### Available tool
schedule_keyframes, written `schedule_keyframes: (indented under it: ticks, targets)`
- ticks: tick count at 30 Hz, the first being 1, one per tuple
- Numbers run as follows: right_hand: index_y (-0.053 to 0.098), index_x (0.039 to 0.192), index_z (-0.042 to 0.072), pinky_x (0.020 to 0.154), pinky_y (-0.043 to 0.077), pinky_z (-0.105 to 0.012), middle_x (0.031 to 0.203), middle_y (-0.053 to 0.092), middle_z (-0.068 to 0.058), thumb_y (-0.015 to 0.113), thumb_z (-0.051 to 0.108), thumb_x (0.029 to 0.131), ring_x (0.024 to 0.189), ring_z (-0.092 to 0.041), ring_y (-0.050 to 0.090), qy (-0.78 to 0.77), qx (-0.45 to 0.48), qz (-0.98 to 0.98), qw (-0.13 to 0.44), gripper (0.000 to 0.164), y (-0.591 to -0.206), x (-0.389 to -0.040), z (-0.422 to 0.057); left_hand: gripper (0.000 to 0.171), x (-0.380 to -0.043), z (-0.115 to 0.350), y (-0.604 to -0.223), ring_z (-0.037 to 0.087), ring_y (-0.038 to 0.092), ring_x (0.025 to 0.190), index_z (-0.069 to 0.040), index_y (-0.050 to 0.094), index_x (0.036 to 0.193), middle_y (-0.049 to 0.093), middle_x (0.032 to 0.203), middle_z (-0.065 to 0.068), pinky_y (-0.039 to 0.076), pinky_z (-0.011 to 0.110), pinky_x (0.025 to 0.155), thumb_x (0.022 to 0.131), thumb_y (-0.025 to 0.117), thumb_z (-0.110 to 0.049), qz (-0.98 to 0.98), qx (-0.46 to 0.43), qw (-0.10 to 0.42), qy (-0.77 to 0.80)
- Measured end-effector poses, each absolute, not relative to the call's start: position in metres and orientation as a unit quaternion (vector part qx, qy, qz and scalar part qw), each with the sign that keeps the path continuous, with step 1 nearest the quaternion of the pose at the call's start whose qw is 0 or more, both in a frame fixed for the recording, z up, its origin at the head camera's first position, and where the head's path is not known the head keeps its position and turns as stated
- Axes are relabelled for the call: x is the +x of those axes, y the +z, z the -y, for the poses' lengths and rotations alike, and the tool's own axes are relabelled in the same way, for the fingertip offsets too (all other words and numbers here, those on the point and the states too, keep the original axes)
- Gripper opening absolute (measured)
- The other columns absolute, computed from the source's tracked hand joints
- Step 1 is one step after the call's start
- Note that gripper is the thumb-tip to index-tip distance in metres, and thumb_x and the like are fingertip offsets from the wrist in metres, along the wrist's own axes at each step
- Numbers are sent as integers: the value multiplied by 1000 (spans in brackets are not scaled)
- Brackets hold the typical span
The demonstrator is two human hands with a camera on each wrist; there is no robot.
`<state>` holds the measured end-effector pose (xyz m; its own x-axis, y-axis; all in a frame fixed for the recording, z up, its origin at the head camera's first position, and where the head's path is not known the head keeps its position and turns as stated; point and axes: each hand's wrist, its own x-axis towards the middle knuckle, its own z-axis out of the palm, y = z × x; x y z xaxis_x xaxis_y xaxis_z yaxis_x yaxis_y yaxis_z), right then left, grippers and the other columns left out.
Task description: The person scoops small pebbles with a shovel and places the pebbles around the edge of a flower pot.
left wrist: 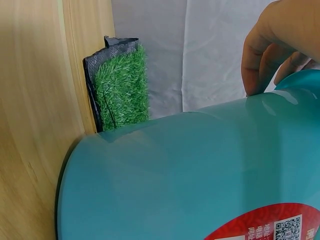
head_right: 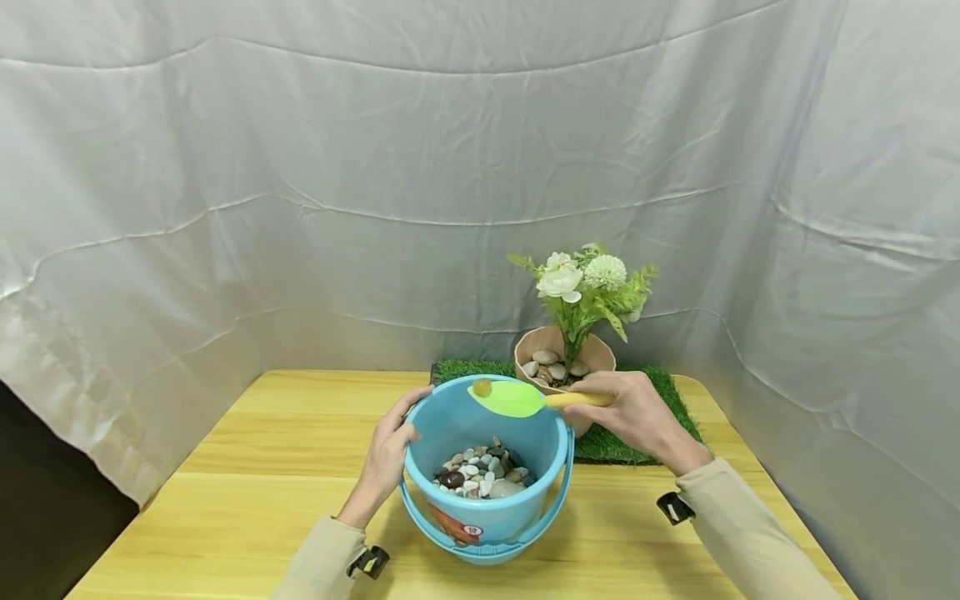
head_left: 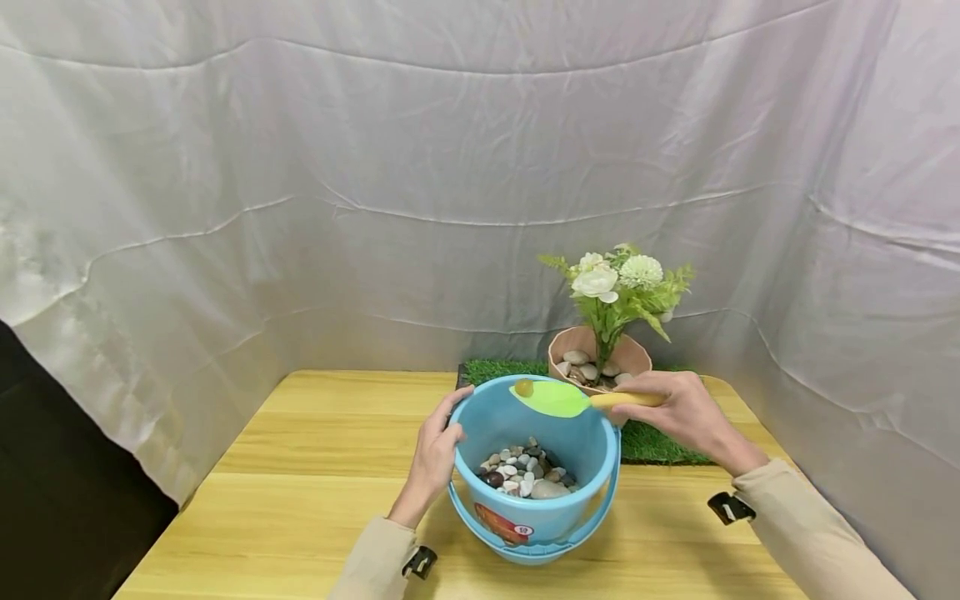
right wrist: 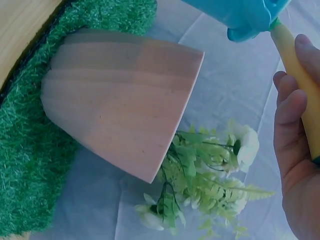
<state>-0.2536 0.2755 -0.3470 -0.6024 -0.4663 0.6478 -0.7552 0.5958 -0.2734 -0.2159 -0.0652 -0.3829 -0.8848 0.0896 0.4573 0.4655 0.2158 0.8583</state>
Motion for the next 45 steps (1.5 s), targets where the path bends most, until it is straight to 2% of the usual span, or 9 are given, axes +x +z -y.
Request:
schedule_keyframes:
  ticks: [5,11,18,25,32,39,45]
  targets:
    - [72,96,22,58,45,-14,90,67,13,77,19,69,73,-1,60,265,356,846,295,28,-346,-255,-282,56,-216,65,-383,32,49,110,-6,48,130,50,127,15,38,45,87,76,37,7,764,-180,156,-599]
    - [72,91,23,54,40,-14,79,63,15,78,19,68,60,0,53,263,324,850,322,24,-338,-252,-292,56,-216,65,-382,32,48,112,-6,48,130,50,127,15,37,46,89,76,37,7,763,-180,155,-601]
    - [73,87,20,51,37,-14,73,62,13,78,18,67,54,-1,48,238,294,855,355,21,-333,-249,-300,56,-216,65,-382,32,48,112,-5,47,130,50,127,15,37,46,88,76,37,7,763,-180,154,-601]
    - [74,87,15,45,34,-17,69,62,9,78,22,68,48,-2,44,236,237,873,357,21,-341,-248,-309,56,-216,65,-383,30,48,113,-12,49,128,50,128,14,37,45,90,77,37,7,765,-176,152,-601]
    - [74,88,11,43,33,-21,71,66,1,77,25,69,45,-3,41,228,197,882,363,24,-352,-243,-319,56,-216,65,-383,31,48,112,-12,49,128,50,128,14,37,46,90,78,37,7,764,-177,152,-601]
    - [74,89,11,43,34,-23,79,68,-7,75,29,71,47,-4,43,231,165,891,353,25,-361,-241,-323,56,-215,65,-382,31,50,110,-13,49,128,51,126,14,39,45,87,77,37,7,770,-174,154,-595]
    - [73,88,13,43,32,-24,79,67,-6,73,32,72,44,-5,40,236,151,898,338,24,-365,-242,-327,56,-214,64,-381,30,50,110,-13,49,128,51,127,14,39,45,87,77,37,6,773,-174,158,-590]
